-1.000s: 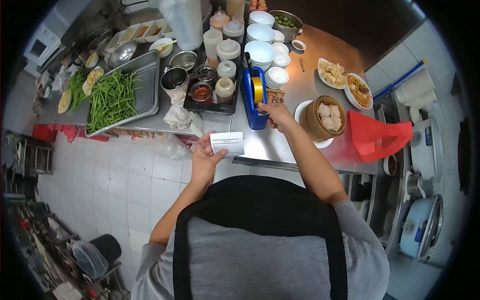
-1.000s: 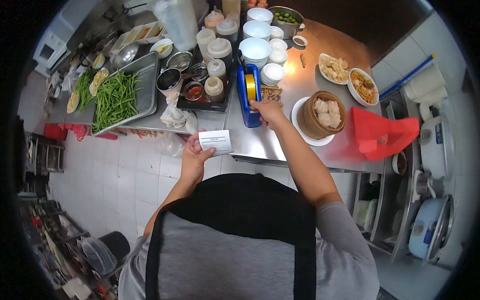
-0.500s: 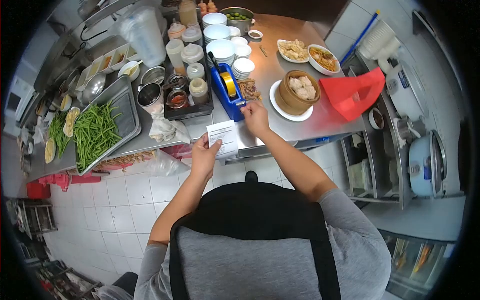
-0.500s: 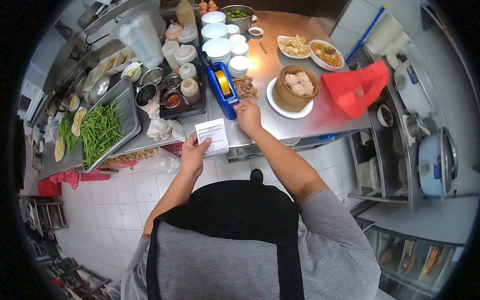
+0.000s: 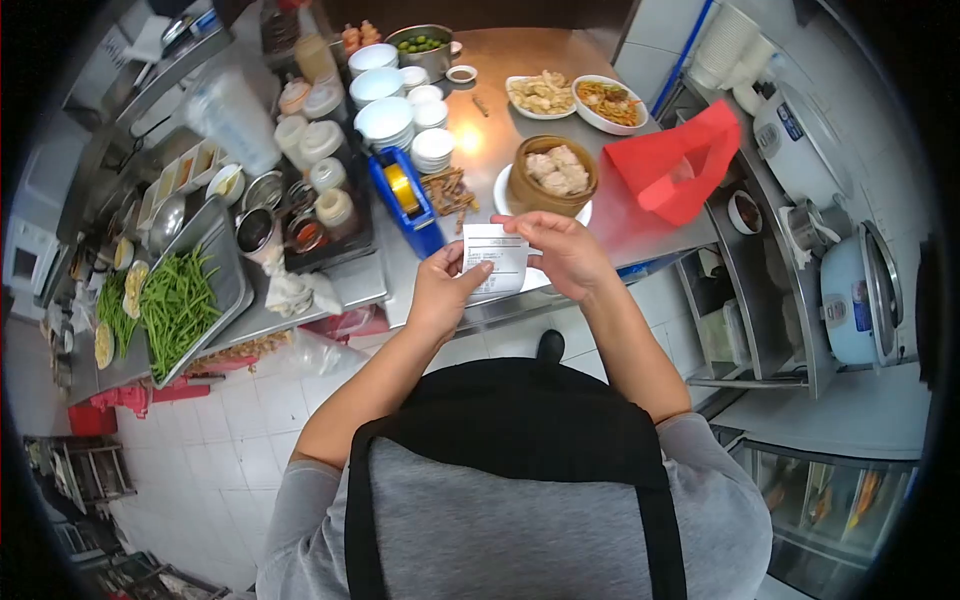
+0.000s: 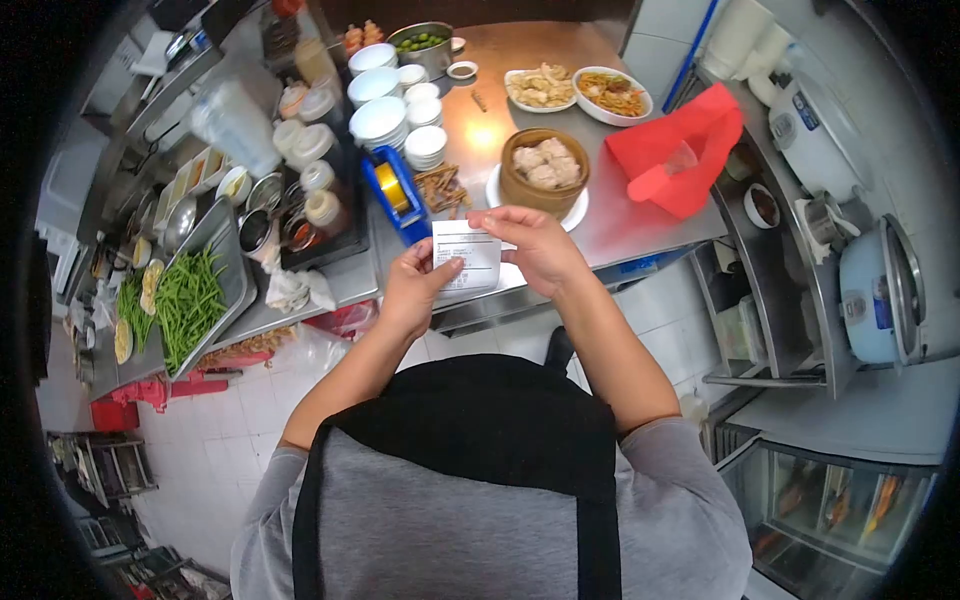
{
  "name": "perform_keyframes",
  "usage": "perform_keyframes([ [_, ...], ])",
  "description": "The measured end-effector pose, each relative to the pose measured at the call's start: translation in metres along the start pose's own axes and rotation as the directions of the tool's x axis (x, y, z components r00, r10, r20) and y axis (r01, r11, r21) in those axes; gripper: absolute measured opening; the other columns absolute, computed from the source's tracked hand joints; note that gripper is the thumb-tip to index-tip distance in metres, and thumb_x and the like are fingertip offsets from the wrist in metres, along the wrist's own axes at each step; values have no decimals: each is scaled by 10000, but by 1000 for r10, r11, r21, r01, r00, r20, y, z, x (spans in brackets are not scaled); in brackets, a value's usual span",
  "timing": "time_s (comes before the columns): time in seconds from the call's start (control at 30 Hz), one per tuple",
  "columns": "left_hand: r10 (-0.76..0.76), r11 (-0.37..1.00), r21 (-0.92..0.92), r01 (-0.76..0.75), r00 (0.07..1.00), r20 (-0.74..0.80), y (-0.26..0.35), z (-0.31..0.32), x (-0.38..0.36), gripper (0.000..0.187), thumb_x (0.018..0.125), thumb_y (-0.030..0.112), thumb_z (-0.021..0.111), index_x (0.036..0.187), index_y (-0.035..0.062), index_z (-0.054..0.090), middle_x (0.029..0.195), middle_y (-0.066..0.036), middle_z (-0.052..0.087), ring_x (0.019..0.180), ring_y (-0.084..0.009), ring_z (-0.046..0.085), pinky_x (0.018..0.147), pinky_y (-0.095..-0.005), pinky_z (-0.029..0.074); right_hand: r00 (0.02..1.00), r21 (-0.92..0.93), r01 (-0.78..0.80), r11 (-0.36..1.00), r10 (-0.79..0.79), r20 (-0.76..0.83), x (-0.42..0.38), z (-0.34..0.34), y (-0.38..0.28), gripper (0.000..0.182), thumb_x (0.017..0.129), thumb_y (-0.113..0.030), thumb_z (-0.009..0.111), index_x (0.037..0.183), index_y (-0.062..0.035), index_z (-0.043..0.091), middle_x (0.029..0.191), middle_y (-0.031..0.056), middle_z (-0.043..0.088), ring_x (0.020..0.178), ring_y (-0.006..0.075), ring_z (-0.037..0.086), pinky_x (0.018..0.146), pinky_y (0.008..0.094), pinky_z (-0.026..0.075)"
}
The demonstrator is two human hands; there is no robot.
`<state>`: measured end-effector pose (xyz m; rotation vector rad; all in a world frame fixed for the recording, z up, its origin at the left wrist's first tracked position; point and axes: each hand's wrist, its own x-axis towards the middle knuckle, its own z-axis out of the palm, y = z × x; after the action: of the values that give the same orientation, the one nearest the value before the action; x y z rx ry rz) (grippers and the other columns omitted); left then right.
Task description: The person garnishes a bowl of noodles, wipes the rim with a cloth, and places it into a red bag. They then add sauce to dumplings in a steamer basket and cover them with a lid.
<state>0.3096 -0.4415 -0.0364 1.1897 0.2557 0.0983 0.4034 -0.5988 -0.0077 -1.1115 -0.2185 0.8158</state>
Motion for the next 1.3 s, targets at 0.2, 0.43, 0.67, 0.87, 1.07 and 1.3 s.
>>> perform_keyframes([
  [0.2,90,930,328,-166,968,235,-5,93,50,292,771,24,668,1050,-2,585,888,-15,606,785,-77,555,733,-215,459,925,-279,306,910,-354,-141,-15,-92,-54,301,773,-28,647,1065,1,577,930,64,626,797,109,590,716,246,473],
  [0.43,744,200,612,-765,525,414,17,242,225,586,694,89,672,1237,74,452,1034,-137,541,937,-274,545,861,-372,434,142,-659,734,164,-986,-87,3,-193,-154,430,769,94,599,1143,1,408,905,89,563,825,154,575,764,265,472],
  [0.67,508,532,584,-613,783,359,-22,307,314,365,678,102,665,1023,22,577,883,-147,616,852,-276,595,783,-325,468,295,-777,629,20,-931,215,30,-265,-144,260,803,54,573,977,-40,406,884,145,549,842,248,600,778,364,486],
  [0.87,-156,978,189,89,913,378,40,269,274,280,826,50,544,1102,27,501,692,-33,572,535,-102,532,531,-218,443,782,-991,-89,99,-609,-131,30,-344,-169,287,742,26,605,967,-27,433,820,154,549,717,280,606,661,370,472],
  [1.07,-62,970,222,-98,784,617,45,270,262,645,800,-50,477,1396,69,260,1134,-107,552,963,-138,558,865,-253,432,948,-696,192,691,-315,-51,59,-362,-166,263,656,67,650,884,-6,542,826,42,617,773,129,592,689,257,480],
  [1.3,71,967,153,-205,790,609,60,271,268,678,715,-125,434,1362,62,350,1310,-95,444,1122,-151,490,969,-259,356,942,-887,125,445,-333,-34,109,-402,-132,222,803,-79,531,994,4,609,958,115,640,902,195,597,814,330,462],
])
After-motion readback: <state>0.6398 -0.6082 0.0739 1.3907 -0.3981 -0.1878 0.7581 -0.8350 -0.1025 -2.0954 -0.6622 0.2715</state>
